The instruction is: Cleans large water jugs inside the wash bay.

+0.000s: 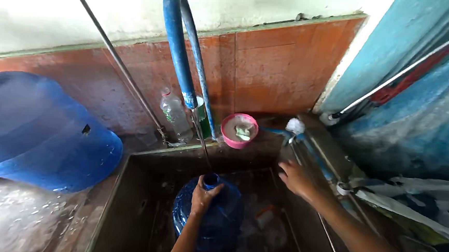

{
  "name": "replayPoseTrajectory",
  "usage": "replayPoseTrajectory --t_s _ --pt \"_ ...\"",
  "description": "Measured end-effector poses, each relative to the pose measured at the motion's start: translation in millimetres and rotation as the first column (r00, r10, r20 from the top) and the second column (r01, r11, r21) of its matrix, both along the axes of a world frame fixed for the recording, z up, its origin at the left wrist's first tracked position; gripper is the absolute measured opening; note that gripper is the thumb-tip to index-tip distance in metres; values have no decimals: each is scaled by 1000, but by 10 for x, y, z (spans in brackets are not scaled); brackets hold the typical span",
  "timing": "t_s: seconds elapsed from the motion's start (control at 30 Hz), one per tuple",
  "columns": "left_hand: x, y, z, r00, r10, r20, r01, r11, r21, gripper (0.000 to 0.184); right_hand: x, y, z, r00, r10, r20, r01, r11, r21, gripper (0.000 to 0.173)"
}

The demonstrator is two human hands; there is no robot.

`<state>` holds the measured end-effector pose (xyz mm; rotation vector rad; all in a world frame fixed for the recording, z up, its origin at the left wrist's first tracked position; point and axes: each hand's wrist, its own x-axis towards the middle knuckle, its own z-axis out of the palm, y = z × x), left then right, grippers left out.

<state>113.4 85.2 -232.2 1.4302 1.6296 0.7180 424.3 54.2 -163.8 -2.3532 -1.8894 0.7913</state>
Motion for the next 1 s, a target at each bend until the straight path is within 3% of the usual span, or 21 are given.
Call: replayPoseTrajectory --t_s 0.17,0.23,0.33,0.4,0.5,0.63,0.67,0.8,0.93,1.0 --pt "-139 -188 -16 1000 18 25 -20 997 76 76 181 -1487 -311 928 -355 111 369 916 -158 65" --pt "-194 -296 -18 1000 8 17 -9 997 82 77 118 -1830 -488 898 -426 114 440 879 -184 58" --pt "-261 -497 -57 999 -30 28 26 992 126 77 -5 -1935 -539 846 -527 82 533 827 -179 48" --pt "-296 -673 -82 997 -68 35 62 986 152 77 -17 -1940 -522 807 -588 -50 585 809 -61 47" --pt "-375 -908 -165 995 -82 61 68 976 205 76 -52 -2033 -385 785 -548 -288 596 795 111 45" --pt "-477 -1072 -279 994 78 -80 -48 943 329 73 -106 -2228 43 667 -394 -633 605 782 151 37" --pt "-499 -1097 -276 984 124 -126 -74 937 342 73 -105 -2226 158 664 -366 -652 586 797 149 33" --pt "-589 -1219 -227 961 223 -165 -166 940 299 75 -110 -2028 469 876 -347 -336 428 879 211 36" --pt "-643 -1337 -270 952 285 -108 -248 931 266 74 -403 -1796 620 948 -280 -150 296 950 97 49" --pt "-661 -1376 -370 941 302 -153 -244 919 309 72 -527 -1694 700 966 -252 62 249 967 59 51"
